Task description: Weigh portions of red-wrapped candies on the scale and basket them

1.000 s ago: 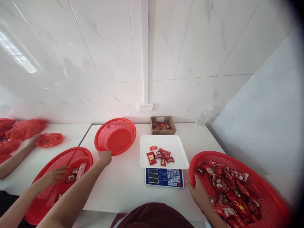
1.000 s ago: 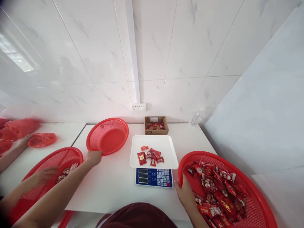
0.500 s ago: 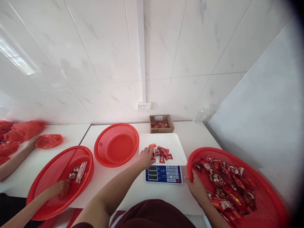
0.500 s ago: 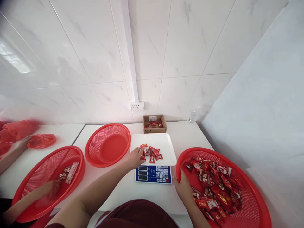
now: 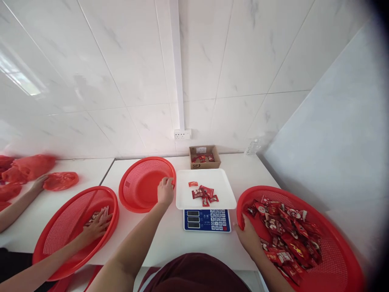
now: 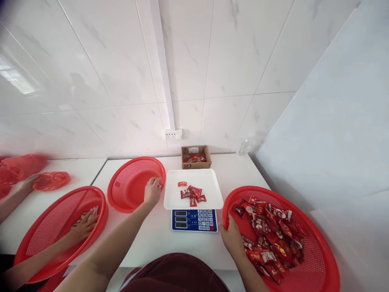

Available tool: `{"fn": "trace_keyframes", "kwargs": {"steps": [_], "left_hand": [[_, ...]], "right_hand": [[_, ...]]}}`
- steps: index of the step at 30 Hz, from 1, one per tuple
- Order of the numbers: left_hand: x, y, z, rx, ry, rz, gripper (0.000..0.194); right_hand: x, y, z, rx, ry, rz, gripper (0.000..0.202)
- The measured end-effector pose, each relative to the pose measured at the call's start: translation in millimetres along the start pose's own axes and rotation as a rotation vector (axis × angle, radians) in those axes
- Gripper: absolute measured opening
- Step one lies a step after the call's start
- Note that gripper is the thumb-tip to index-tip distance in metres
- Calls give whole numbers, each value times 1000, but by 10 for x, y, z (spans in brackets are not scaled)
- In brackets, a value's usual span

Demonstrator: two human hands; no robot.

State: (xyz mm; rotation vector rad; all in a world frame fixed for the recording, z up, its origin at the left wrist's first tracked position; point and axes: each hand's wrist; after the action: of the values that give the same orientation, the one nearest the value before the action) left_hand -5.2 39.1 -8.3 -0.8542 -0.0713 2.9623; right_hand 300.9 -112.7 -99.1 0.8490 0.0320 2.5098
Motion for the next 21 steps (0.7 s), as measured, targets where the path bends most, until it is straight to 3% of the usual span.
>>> {"fn": "trace_keyframes", "kwargs": {"steps": [3, 8, 10, 16, 21], "left_hand": [[-13, -27, 18, -7, -84, -9, 46], [-366, 12, -379, 424, -34, -269, 68], [-474, 6, -494, 505, -19, -289, 67], [-486, -86, -562, 493, -6, -276, 28], [-313, -66, -495, 323, 25, -157, 18]], "right_hand": [[7, -9, -1, 23, 47, -4, 73], [-12, -23, -27, 26, 82, 2, 74], [-20, -22, -35, 16, 97, 13, 73], [-17, -4, -23, 10, 127, 26, 69], [1, 8, 3, 25, 125, 13, 69]]}}
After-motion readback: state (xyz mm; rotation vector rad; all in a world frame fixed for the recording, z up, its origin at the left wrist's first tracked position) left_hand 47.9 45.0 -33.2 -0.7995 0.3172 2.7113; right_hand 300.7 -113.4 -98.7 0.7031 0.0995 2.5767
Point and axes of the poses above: each hand's wrist, its own y-axis away from the middle knuckle, its own z-axis out of the back of the hand, x = y × z, and after that the axes turned 12 degrees about y, right-handed
